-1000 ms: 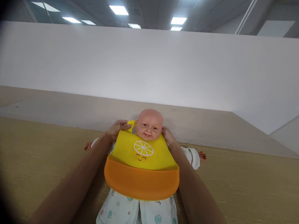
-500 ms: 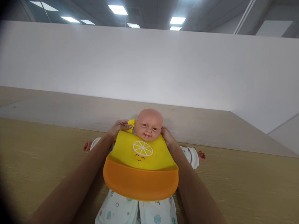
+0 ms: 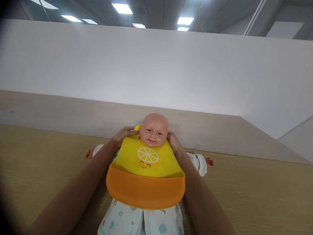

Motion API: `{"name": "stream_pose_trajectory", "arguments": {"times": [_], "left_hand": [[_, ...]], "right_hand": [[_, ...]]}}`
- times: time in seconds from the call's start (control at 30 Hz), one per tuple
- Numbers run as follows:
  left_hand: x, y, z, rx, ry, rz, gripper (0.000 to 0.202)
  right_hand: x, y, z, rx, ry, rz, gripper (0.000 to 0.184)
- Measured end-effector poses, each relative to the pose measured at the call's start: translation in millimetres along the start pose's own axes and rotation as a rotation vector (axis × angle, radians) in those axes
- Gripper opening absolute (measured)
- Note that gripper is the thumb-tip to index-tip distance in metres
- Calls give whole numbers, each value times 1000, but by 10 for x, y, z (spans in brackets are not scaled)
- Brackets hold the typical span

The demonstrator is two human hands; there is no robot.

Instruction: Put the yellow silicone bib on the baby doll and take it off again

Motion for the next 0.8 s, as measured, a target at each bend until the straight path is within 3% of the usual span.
{"name": "stream_pose_trajectory", "arguments": {"times": [0.13,0.43,0.67,0.8], "left_hand": [[96,22,-26,-43,100,52,31],[255,73,158,-350,268,-35,36],[156,-51,87,-146,265,-71,28],[83,-43,154,-195,166,-141,29]], "right_hand": [[-10,-5,125,-105,98,-24,26],[-62,-103,236,-134,123,-20,35],[-29,-109,168,-30,-53,75,42],[29,-102,174,-15,-88,148,46]]}}
Point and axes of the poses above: each hand's wrist, its own y-axis away from the middle knuckle, its own x-axis out of the palm, z = x × y, the point moved 9 cm from there along -y, towards the middle knuckle, and after that the axes turned 6 degrees about -z, right-handed, at the moved point
